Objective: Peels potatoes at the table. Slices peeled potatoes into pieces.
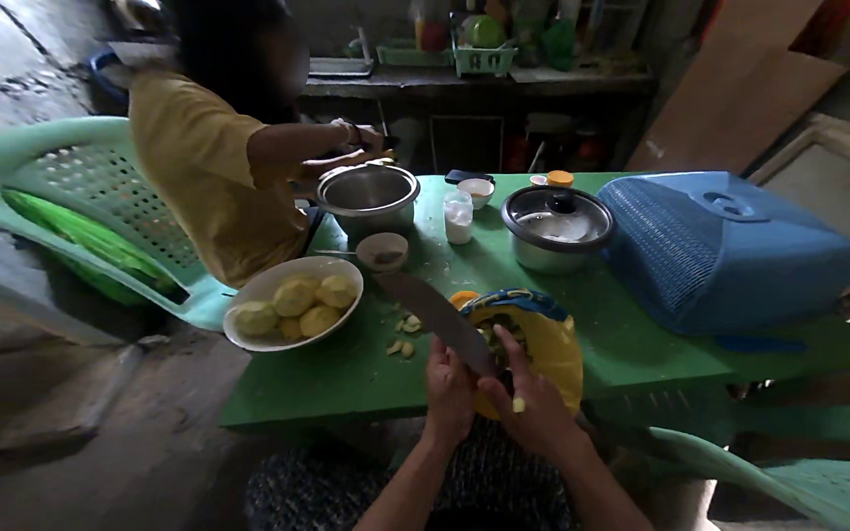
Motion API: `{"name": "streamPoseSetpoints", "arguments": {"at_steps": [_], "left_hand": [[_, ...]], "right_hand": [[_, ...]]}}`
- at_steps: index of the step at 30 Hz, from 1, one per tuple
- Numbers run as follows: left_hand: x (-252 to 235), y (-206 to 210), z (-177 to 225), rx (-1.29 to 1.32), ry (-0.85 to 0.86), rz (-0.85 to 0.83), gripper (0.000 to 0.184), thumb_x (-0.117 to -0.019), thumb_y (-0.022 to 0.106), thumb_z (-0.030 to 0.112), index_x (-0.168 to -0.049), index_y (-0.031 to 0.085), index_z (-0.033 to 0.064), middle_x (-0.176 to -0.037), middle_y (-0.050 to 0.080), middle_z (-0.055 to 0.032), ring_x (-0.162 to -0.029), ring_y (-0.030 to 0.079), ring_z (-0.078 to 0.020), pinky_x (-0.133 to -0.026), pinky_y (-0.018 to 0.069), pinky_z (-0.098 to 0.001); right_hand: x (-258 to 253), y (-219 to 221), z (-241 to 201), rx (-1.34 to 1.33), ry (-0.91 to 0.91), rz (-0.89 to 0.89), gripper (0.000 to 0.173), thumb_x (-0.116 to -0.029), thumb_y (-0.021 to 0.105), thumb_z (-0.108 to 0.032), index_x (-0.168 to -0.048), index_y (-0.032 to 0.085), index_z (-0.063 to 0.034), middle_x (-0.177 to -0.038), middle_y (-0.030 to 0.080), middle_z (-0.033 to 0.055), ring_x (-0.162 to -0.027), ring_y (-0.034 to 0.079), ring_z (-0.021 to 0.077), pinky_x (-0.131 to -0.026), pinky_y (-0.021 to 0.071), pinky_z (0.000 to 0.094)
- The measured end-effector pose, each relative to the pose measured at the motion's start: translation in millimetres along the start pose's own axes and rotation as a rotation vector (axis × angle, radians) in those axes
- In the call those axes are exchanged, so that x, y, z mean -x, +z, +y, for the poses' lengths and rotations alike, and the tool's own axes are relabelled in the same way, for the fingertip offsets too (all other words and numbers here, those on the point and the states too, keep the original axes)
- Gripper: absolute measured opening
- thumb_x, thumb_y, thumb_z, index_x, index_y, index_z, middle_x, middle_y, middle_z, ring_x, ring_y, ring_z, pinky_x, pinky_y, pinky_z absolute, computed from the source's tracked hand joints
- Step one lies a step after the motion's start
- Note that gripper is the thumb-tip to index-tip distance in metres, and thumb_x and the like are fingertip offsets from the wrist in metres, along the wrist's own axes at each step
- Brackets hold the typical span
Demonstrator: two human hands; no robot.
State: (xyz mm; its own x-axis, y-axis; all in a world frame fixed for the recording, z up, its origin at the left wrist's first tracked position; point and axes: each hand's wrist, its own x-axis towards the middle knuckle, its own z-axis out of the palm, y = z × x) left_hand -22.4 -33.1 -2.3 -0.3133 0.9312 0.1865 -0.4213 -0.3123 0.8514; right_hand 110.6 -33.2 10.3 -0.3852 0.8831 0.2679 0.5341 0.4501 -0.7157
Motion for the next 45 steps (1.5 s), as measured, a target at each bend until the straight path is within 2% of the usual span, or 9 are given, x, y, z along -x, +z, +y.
{"name": "streamPoseSetpoints", "arguments": {"at_steps": [4,12,15,21,25,29,33,38,45], "left_hand": [[9.4,-2.0,-3.3,-0.225,0.112,-0.046,0.021,-0.1003,0.051,0.02,-0.11,0.058,0.003,-0.101,0.067,0.0011,-0.088,0.066,-0.0055,-0.077,0.0579,-0.0263],[-10.3,-11.7,0.8,-0.547,0.252,0.033,0.057,-0.0996,0.052,0.034,-0.129,0.04,-0.0131,-0.109,0.063,-0.011,-0.095,0.064,-0.0043,-0.084,0.0564,-0.026],[-6.9,-13.9,-3.9,-0.645,0.341,0.033,0.053,-0.0963,0.054,0.019,-0.13,0.039,-0.0191,-0.112,0.063,-0.0211,-0.101,0.065,-0.0102,-0.09,0.0558,-0.0291],[-2.9,-13.7,-9.0,-0.75,0.495,0.013,0.043,-0.1018,0.052,0.026,-0.118,0.048,-0.0131,-0.091,0.066,-0.0108,-0.077,0.064,-0.003,-0.072,0.0565,-0.023],[2.6,-17.8,-10.8,-0.711,0.54,-0.076,0.04,-0.1028,0.051,0.03,-0.113,0.055,-0.0089,-0.103,0.067,-0.0142,-0.091,0.065,-0.0063,-0.082,0.0558,-0.0244],[-5.7,-26.3,-14.0,-0.639,0.618,-0.161,0.04,-0.1008,0.057,0.033,-0.12,0.051,-0.0017,-0.109,0.066,-0.0102,-0.101,0.065,-0.0076,-0.088,0.0572,-0.0271],[-13.2,-28.8,-13.9,-0.7,0.629,-0.126,0.041,-0.0993,0.061,0.028,-0.12,0.053,-0.0072,-0.109,0.067,-0.0139,-0.098,0.066,-0.0082,-0.086,0.0569,-0.0251],[-7.2,-25.1,-13.7,-0.629,0.57,-0.09,0.041,-0.0989,0.06,0.026,-0.119,0.053,-0.0099,-0.106,0.066,-0.0086,-0.093,0.064,0.0007,-0.083,0.0561,-0.019],[-4.5,-29.0,-19.1,-0.441,0.623,-0.289,0.035,-0.1007,0.059,0.045,-0.12,0.06,0.0156,-0.114,0.067,0.0025,-0.108,0.064,-0.0064,-0.093,0.0556,-0.0284]], "right_hand": [[-19.7,-10.8,10.4,-0.245,0.144,-0.031,0.067,-0.1068,0.042,-0.048,-0.16,0.029,-0.0084,-0.112,0.07,0.0137,-0.089,0.07,0.0193,-0.08,0.0597,0.043],[4.0,-5.5,-0.5,-0.174,0.052,-0.112,0.082,-0.1022,0.04,-0.063,-0.16,0.028,-0.0071,-0.09,0.07,0.0111,-0.066,0.064,0.0207,-0.061,0.0571,0.0457],[7.8,-4.1,-3.5,-0.121,0.026,-0.11,0.087,-0.1005,0.036,-0.069,-0.16,0.028,-0.0065,-0.083,0.069,0.0097,-0.063,0.063,0.0218,-0.058,0.0568,0.0469],[-0.6,-1.2,-3.7,-0.11,0.061,-0.08,0.077,-0.1046,0.038,-0.059,-0.16,0.028,-0.0057,-0.086,0.07,0.0109,-0.067,0.066,0.0236,-0.062,0.0572,0.0479],[-17.8,-4.9,8.0,-0.299,0.19,-0.086,0.063,-0.1084,0.039,-0.045,-0.158,0.031,-0.0069,-0.103,0.069,0.0124,-0.078,0.067,0.017,-0.072,0.0584,0.0393],[-15.7,-9.2,18.2,-0.441,0.177,-0.056,0.058,-0.1096,0.036,-0.043,-0.156,0.034,-0.0073,-0.089,0.06,0.0038,-0.065,0.055,0.0079,-0.06,0.0519,0.0283],[5.4,-8.6,11.2,-0.453,0.057,-0.122,0.068,-0.1071,0.039,-0.05,-0.157,0.031,-0.0045,-0.106,0.066,0.0064,-0.076,0.06,0.0058,-0.069,0.0553,0.0277],[13.8,-5.8,4.1,-0.392,0.008,-0.131,0.073,-0.1055,0.039,-0.056,-0.158,0.03,-0.0071,-0.091,0.063,0.003,-0.065,0.054,0.005,-0.062,0.0525,0.0279],[-7.6,-2.8,9.0,-0.657,0.183,-0.107,0.058,-0.1089,0.035,-0.046,-0.151,0.038,-0.0063,-0.087,0.059,-0.0015,-0.059,0.051,0.0025,-0.051,0.0475,0.0212]]}}
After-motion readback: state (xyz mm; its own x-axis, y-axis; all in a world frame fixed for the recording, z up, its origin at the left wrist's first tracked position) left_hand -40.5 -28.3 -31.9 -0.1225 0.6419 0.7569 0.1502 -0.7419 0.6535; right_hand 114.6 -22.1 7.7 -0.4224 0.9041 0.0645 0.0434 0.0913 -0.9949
